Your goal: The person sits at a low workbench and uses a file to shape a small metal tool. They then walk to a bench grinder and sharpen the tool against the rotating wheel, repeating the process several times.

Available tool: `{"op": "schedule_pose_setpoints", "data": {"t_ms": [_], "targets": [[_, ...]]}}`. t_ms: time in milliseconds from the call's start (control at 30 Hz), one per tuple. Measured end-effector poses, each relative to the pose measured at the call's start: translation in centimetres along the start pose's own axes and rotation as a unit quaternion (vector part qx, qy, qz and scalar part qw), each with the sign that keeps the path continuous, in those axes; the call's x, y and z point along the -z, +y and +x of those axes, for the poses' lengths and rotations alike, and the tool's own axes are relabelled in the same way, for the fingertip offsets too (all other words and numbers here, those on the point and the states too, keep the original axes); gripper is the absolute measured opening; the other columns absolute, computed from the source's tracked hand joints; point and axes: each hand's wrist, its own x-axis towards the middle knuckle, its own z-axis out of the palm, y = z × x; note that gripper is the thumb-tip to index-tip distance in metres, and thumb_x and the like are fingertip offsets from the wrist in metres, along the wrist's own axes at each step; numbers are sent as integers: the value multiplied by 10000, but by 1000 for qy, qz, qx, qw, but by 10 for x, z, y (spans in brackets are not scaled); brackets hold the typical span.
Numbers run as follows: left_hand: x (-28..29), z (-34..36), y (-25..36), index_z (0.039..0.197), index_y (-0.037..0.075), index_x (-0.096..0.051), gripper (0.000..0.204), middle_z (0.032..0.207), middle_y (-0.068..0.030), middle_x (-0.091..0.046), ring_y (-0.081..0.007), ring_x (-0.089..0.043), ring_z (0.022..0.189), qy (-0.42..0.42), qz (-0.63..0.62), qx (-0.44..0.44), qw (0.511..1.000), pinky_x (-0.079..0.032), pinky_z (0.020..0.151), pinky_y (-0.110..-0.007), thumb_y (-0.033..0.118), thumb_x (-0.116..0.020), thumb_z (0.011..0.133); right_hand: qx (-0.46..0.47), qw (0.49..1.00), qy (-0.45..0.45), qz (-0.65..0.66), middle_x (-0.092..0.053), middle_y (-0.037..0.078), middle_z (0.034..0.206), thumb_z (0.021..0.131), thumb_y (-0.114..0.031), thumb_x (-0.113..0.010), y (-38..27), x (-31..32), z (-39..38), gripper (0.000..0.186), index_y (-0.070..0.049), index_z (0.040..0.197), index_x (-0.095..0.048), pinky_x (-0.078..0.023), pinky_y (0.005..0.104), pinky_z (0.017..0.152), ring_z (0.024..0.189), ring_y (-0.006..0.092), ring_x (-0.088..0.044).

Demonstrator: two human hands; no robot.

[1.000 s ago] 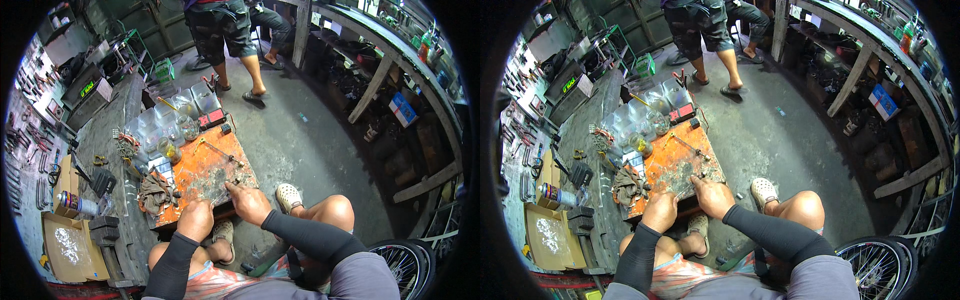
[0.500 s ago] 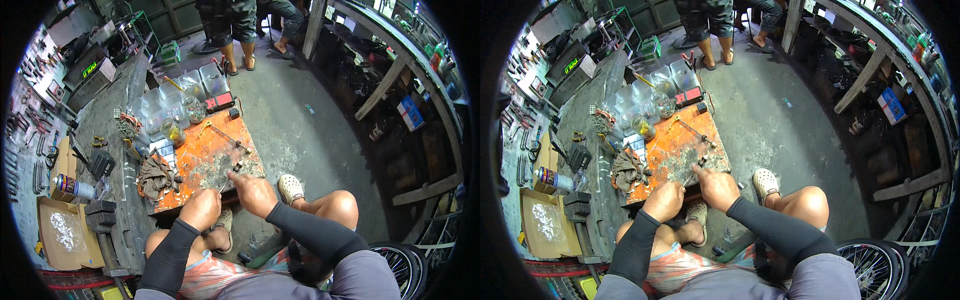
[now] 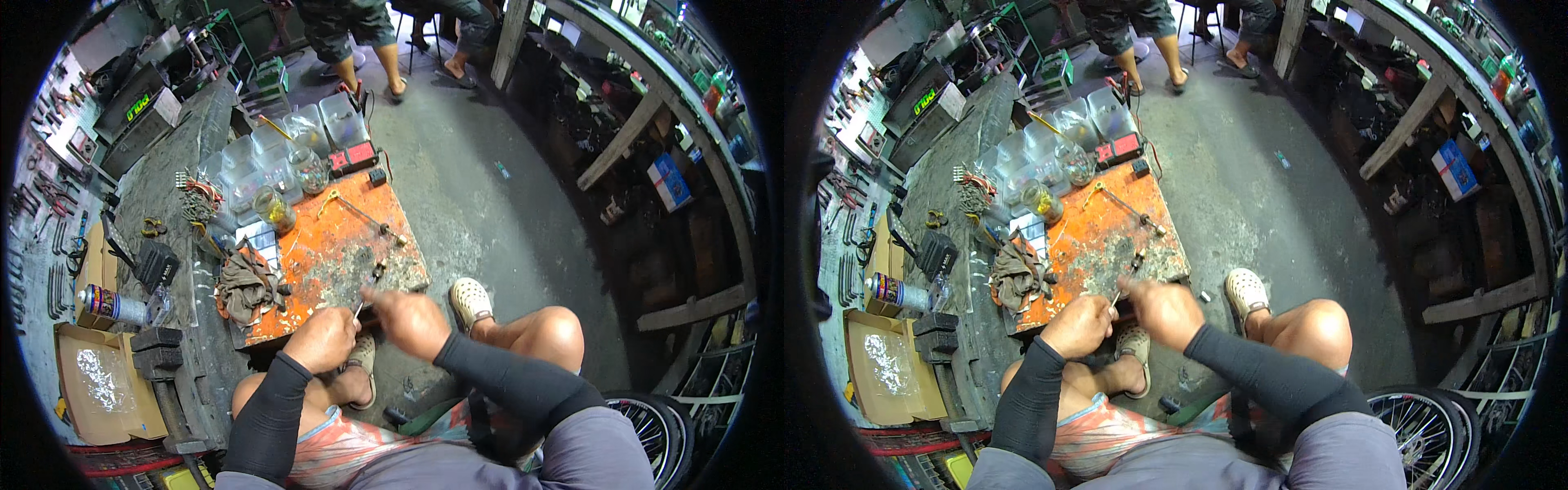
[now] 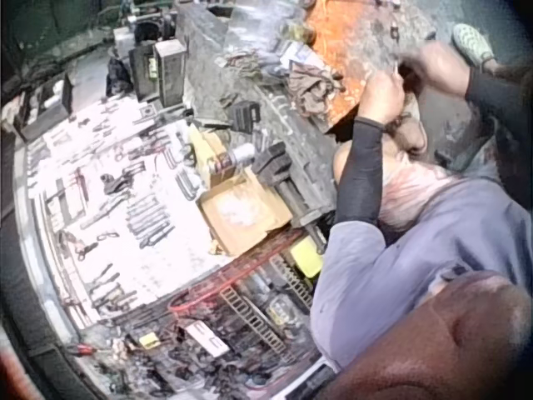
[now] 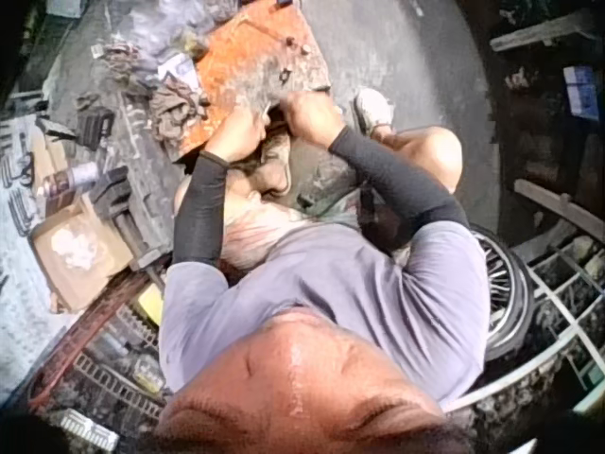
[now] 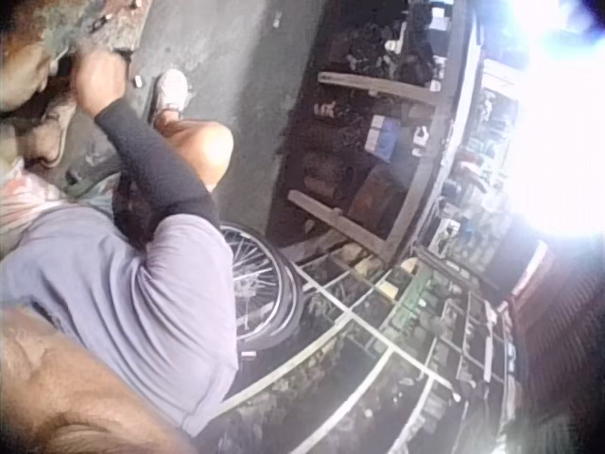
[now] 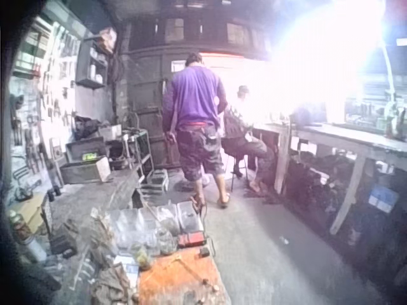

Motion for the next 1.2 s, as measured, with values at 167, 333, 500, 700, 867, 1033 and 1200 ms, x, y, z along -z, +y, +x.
{"op": "schedule_pose_setpoints", "data": {"t_ms": [167, 333, 500, 700, 867, 1033, 1200], "targets": [[11, 5, -5, 1072, -40, -719, 290, 793, -62, -739, -152, -662, 621, -89, -99, 27, 991, -565, 611, -342, 176, -532, 1126, 69, 991, 34, 106, -750, 191, 962, 1003, -129, -690, -10, -19, -17, 456, -101, 1457, -674, -611, 509, 738, 888, 401, -757], [15, 2, 7, 1050, -42, -741, 304, 840, -146, -762, -274, -729, 742, -67, -60, 49, 995, -590, 715, -424, 208, -576, 1104, -13, 999, 29, -39, -751, 193, 1021, 1017, -135, -650, 10, 3, 8, 485, -77, 1498, -640, -624, 482, 739, 887, 391, -766], [19, -13, 24, 977, -16, -750, 258, 902, -274, -753, -487, -742, 951, 47, 74, 24, 996, -584, 849, -563, 236, -708, 1017, -15, 998, 27, -57, -742, 186, 1011, 999, -137, -640, 6, 5, 6, 447, -78, 1440, -685, -630, 483, 728, 862, 367, -769], [17, -17, 23, 932, -11, -738, 246, 900, -308, -737, -510, -734, 928, 99, 148, 18, 984, -582, 839, -594, 208, -672, 1023, -14, 998, 57, -29, -736, 188, 993, 1020, -138, -636, 6, 8, 8, 409, -77, 1421, -690, -618, 498, 739, 862, 392, -752], [13, -15, 32, 940, -42, -720, 301, 912, -331, -727, -531, -725, 944, 58, 101, 25, 993, -577, 852, -604, 220, -616, 1046, 6, 987, 94, 129, -749, 208, 1116, 1024, -119, -688, -15, -18, -10, 445, -87, 1468, -677, -606, 507, 856, 1014, 428, -742], [12, -14, 26, 908, -51, -688, 315, 892, -340, -701, -544, -699, 930, 62, 69, 3, 996, -553, 836, -619, 218, -600, 1046, -52, 995, 83, 31, -771, 228, 1076, 1035, -138, -655, 10, 1, 5, 424, -89, 1455, -689, -624, 484, 840, 968, 399, -767], [10, -14, 18, 886, -57, -683, 326, 893, -349, -689, -552, -690, 937, 54, 42, -7, 998, -550, 829, -614, 218, -606, 1043, 11, 991, 62, 116, -779, 221, 1054, 1014, -108, -676, -16, -18, -18, 423, -75, 1435, -694, -628, 486, 823, 964, 402, -770]]}}
